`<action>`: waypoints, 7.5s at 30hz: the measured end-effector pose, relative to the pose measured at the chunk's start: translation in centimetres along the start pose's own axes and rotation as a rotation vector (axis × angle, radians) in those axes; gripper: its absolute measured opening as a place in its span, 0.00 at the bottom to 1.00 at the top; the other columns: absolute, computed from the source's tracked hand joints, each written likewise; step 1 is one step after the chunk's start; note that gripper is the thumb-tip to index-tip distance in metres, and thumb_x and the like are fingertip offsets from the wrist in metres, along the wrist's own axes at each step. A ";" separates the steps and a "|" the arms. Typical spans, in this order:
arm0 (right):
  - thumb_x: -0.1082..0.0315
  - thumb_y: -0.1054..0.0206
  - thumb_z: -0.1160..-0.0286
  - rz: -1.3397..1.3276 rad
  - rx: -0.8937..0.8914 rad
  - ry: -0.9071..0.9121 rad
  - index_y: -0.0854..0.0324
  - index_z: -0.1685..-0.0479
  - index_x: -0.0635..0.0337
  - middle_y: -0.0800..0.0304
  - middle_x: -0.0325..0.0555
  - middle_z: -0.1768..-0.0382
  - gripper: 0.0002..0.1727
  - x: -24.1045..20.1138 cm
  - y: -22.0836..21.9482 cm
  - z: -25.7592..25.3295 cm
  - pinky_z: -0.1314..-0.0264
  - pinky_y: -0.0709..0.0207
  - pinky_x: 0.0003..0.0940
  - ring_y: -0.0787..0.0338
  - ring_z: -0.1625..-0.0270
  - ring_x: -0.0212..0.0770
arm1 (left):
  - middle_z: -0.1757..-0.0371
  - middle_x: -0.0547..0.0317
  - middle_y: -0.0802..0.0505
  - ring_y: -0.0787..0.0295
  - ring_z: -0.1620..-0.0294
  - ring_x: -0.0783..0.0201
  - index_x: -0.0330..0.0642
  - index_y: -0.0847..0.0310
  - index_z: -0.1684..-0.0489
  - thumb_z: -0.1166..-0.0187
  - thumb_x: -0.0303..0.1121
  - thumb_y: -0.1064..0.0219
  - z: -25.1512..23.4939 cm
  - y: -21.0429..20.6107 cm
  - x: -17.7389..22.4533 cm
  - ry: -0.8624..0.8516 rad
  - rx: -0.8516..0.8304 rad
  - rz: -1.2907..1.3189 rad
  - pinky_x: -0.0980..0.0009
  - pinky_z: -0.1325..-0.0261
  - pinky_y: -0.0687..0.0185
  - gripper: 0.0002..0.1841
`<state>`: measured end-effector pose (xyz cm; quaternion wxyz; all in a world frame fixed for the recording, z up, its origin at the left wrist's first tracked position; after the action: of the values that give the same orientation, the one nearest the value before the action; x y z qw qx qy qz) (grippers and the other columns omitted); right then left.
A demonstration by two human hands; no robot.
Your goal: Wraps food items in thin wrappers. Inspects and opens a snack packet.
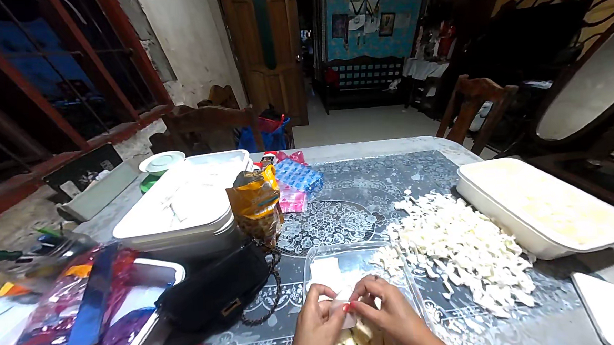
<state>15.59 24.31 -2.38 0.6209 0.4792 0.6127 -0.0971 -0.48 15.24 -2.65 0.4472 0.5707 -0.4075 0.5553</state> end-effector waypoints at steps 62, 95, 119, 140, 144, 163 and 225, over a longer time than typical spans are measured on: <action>0.76 0.23 0.39 0.796 0.348 0.097 0.06 0.67 0.63 0.05 0.60 0.60 0.03 2.3 5.4 -1.5 0.41 0.25 0.72 0.08 0.48 0.68 | 0.58 0.37 0.06 0.06 0.51 0.39 0.26 0.08 0.62 0.19 0.27 0.36 0.9 -0.1 -0.8 -0.349 -0.178 -0.902 0.47 0.46 0.12 0.12; 0.72 0.34 0.23 -0.330 0.091 -0.084 0.16 0.56 0.67 0.09 0.40 0.60 0.07 -0.3 0.3 -0.2 0.55 0.14 0.26 0.10 0.60 0.27 | 0.64 0.58 0.04 0.06 0.66 0.71 0.31 0.16 0.43 0.26 0.21 0.29 -0.1 0.6 0.5 0.002 -0.052 0.048 0.71 0.55 0.09 0.14; 0.72 0.34 0.24 -0.386 0.126 -0.091 0.12 0.56 0.66 0.07 0.36 0.61 0.08 -0.6 1.1 -0.4 0.51 0.14 0.25 0.10 0.59 0.26 | 0.64 0.61 0.06 0.09 0.69 0.74 0.34 0.13 0.62 0.30 0.16 0.32 -0.6 1.0 0.0 0.044 -0.061 0.088 0.75 0.59 0.10 0.06; 0.72 0.34 0.21 -0.162 -0.044 -0.155 0.12 0.47 0.69 0.06 0.45 0.61 0.11 0.0 0.8 -0.4 0.52 0.14 0.26 0.10 0.63 0.28 | 0.64 0.59 0.04 0.07 0.64 0.73 0.34 0.09 0.59 0.26 0.23 0.30 -0.4 0.9 -0.1 -0.078 0.002 -0.095 0.74 0.54 0.10 0.05; 0.66 0.27 0.26 0.062 0.013 -0.075 0.12 0.62 0.68 0.10 0.47 0.68 0.11 0.2 0.5 -0.3 0.57 0.19 0.31 0.13 0.66 0.34 | 0.69 0.60 0.06 0.08 0.69 0.71 0.34 0.14 0.68 0.39 0.12 0.27 -0.7 1.1 0.4 0.068 -0.005 0.154 0.74 0.58 0.10 0.09; 0.63 0.36 0.23 0.704 0.330 0.784 0.18 0.74 0.45 0.06 0.33 0.65 0.09 0.7 -2.1 0.1 0.34 0.31 0.37 0.11 0.47 0.37 | 0.59 0.46 0.05 0.06 0.60 0.56 0.30 0.11 0.56 0.25 0.25 0.31 -0.4 1.2 0.1 -0.182 -0.032 -0.472 0.58 0.51 0.10 0.08; 0.69 0.32 0.22 0.117 0.059 0.046 0.10 0.56 0.68 0.06 0.51 0.65 0.10 -0.9 -0.1 0.2 0.53 0.16 0.32 0.08 0.63 0.39 | 0.60 0.51 0.04 0.05 0.61 0.66 0.28 0.29 0.34 0.19 0.22 0.38 0.0 -0.3 -0.3 -0.013 -0.012 0.009 0.66 0.50 0.09 0.16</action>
<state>15.46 23.75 -1.70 0.5968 0.5344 0.5947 -0.0675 -0.20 15.32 -2.95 0.4455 0.5697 -0.4164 0.5510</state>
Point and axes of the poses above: each hand's wrist, its own z-axis away from the middle knuckle, its own y-axis out of the back of the hand, x = y × z, the point moved 1 cm from there along -z, towards the middle knuckle
